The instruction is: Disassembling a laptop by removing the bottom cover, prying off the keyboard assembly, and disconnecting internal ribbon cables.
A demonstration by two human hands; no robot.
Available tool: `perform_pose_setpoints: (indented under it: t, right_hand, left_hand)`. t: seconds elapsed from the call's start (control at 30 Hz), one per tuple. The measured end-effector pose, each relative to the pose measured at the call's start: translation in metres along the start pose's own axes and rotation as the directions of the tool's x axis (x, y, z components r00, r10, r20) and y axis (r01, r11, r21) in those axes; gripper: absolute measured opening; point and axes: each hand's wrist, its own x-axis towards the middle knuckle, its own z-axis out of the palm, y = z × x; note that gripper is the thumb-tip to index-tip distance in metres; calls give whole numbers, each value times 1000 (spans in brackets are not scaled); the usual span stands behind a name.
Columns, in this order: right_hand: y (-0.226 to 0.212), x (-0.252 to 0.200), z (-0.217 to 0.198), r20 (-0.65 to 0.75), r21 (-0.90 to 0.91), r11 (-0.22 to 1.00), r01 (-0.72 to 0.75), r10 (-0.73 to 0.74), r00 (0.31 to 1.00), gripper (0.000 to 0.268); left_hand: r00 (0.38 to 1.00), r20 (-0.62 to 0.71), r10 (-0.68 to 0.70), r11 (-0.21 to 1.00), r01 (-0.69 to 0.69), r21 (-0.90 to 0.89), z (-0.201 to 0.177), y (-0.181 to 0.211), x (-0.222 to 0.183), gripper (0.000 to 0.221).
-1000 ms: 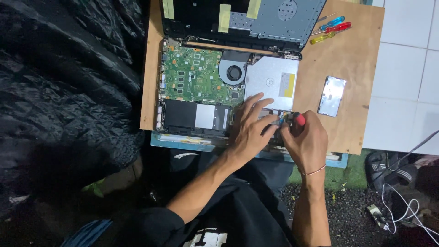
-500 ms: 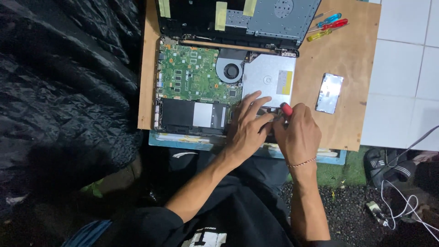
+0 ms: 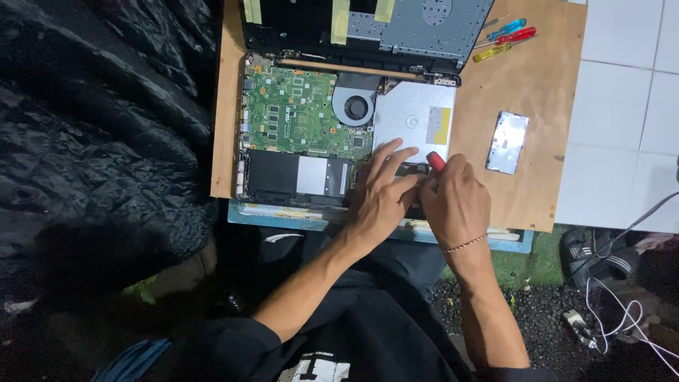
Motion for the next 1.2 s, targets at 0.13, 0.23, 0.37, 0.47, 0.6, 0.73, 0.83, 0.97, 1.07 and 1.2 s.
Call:
perform_pose_setpoints:
  t: [0.13, 0.23, 0.37, 0.47, 0.6, 0.73, 0.83, 0.97, 1.07, 1.2]
  right_hand:
    - [-2, -1, -3, 7, 15, 1000, -6, 6, 1000, 24]
    - [-1, -1, -2, 14, 20, 1000, -11, 11, 1000, 23]
    - [1, -1, -4, 1, 75, 997, 3, -3, 1000, 23]
    - [10, 1, 0, -1, 92, 996, 1, -1, 1000, 18]
    - [23, 1, -13, 7, 229, 973, 37, -40, 999, 15]
    - [36, 2, -17, 17, 513, 858, 0, -10, 1000, 23]
    - [25, -6, -21, 48, 509, 860, -29, 5, 999, 30]
    - [17, -8, -19, 22, 417, 909, -11, 2, 1000, 29]
    - [28, -3, -11, 72, 472, 880, -51, 19, 997, 28]
    - [50, -4, 8, 40, 604, 797, -17, -10, 999, 35]
  left_hand:
    - [1000, 3, 15, 1000, -15, 12, 0, -2, -1, 10]
    - [1000, -4, 22, 999, -22, 25, 3, -3, -1, 9]
    - [999, -21, 25, 999, -24, 44, 2, -2, -1, 8]
    - [999, -23, 28, 998, -26, 51, 5, -4, -2, 7]
    - [1000, -6, 30, 999, -29, 41, -2, 0, 0, 12]
    - [1000, -15, 24, 1000, -23, 13, -2, 0, 1, 10]
    - [1000, -15, 16, 1000, -16, 20, -3, 1, 0, 11]
    - [1000, -17, 22, 999, -22, 26, -5, 2, 1, 11]
    - [999, -25, 30, 999, -30, 24, -3, 1, 1, 10]
    - [999, -29, 37, 999, -36, 19, -6, 4, 0, 12]
